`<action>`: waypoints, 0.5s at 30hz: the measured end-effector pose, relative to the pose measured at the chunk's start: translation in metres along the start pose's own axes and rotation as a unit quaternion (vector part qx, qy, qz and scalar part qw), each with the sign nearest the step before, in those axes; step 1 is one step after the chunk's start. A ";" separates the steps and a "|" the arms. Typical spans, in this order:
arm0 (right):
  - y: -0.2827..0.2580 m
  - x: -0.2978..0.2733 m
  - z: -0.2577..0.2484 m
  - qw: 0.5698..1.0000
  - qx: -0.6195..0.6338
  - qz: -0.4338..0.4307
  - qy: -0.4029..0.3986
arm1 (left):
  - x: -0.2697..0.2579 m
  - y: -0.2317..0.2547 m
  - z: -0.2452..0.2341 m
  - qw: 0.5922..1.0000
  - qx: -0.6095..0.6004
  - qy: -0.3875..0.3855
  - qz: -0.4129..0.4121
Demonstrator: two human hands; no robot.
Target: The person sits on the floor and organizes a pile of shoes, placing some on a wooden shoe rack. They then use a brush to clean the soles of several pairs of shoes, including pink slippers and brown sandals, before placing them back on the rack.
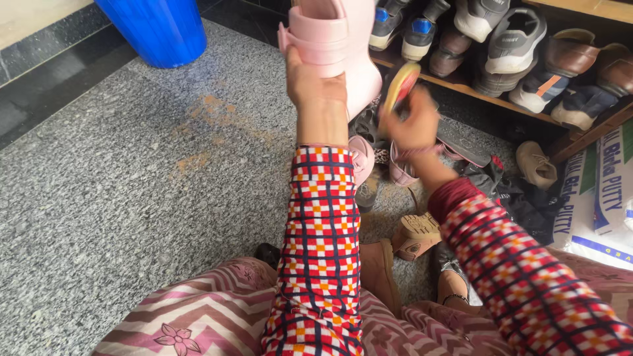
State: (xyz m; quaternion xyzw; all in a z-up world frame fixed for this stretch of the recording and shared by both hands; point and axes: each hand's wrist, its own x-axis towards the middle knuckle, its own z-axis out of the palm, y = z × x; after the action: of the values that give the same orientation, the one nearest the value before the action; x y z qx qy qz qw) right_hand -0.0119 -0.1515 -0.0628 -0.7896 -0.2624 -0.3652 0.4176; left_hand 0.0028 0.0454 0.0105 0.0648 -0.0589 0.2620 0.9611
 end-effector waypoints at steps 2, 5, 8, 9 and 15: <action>-0.014 0.037 -0.016 0.993 0.084 -0.053 0.065 | 0.000 -0.012 -0.003 1.000 0.009 0.026 -0.005; -0.046 0.065 -0.040 0.978 0.191 -0.050 0.069 | -0.004 -0.030 -0.009 0.997 0.025 0.075 -0.026; -0.068 0.063 -0.043 0.985 0.022 -0.152 0.080 | -0.013 -0.046 -0.010 0.994 0.049 0.086 -0.055; -0.069 0.057 -0.042 0.970 -0.083 -0.209 0.088 | -0.014 -0.048 -0.008 0.995 0.041 0.072 -0.056; -0.028 -0.015 0.000 0.982 -0.116 -0.101 -0.109 | -0.009 -0.022 0.005 0.999 0.023 -0.035 -0.020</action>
State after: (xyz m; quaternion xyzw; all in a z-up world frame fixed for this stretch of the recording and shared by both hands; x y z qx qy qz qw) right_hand -0.0412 -0.1390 -0.0618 -0.8371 -0.3410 -0.3450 0.2529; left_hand 0.0059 0.0210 0.0124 0.0976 -0.0854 0.2414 0.9617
